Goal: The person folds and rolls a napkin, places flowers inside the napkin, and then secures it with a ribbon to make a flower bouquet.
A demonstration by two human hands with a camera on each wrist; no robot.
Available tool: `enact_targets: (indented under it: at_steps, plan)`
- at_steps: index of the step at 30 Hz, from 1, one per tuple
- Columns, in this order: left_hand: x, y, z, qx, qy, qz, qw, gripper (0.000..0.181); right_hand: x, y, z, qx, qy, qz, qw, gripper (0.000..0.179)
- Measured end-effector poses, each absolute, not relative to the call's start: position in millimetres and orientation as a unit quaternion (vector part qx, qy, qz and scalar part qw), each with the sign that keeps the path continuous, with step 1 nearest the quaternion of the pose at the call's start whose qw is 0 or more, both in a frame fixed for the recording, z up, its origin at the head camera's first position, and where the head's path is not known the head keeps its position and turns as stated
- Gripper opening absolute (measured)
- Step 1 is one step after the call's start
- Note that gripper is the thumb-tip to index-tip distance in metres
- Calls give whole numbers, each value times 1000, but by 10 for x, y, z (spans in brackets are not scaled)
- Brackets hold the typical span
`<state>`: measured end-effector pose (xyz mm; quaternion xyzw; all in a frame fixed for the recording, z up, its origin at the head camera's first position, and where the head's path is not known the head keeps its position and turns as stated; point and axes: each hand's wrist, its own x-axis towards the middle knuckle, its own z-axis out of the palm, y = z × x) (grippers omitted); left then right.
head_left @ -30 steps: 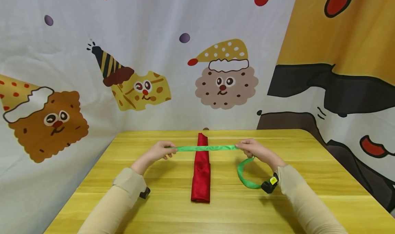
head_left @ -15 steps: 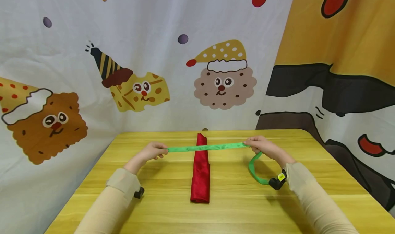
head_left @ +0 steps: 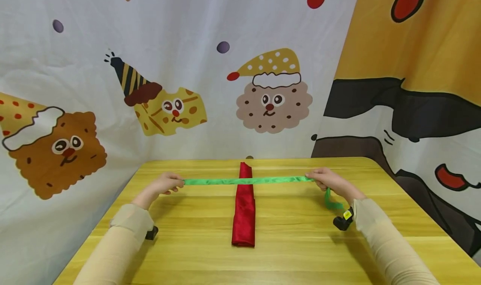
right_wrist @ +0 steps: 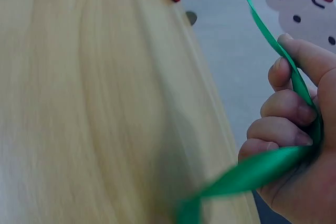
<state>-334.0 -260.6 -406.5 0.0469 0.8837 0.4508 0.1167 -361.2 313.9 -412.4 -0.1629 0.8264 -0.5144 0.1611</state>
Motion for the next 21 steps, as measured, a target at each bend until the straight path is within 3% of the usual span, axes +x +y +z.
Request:
enact_targets:
  at_steps: [6, 16, 21]
  plan:
    - [-3301, -2841, -4092, 26, 884, 447, 132, 34, -3601, 3244, -4195, -129, 866, -459, 148, 50]
    - [-3328, -3034, -4168, -5, 883, 445, 148, 18, -3575, 3323, -4406, -137, 946, -294, 9, 49]
    - [-3303, -3059, -4194, -15, 899, 415, 140, 21, -3561, 3378, -4475, -125, 955, -269, -13, 49]
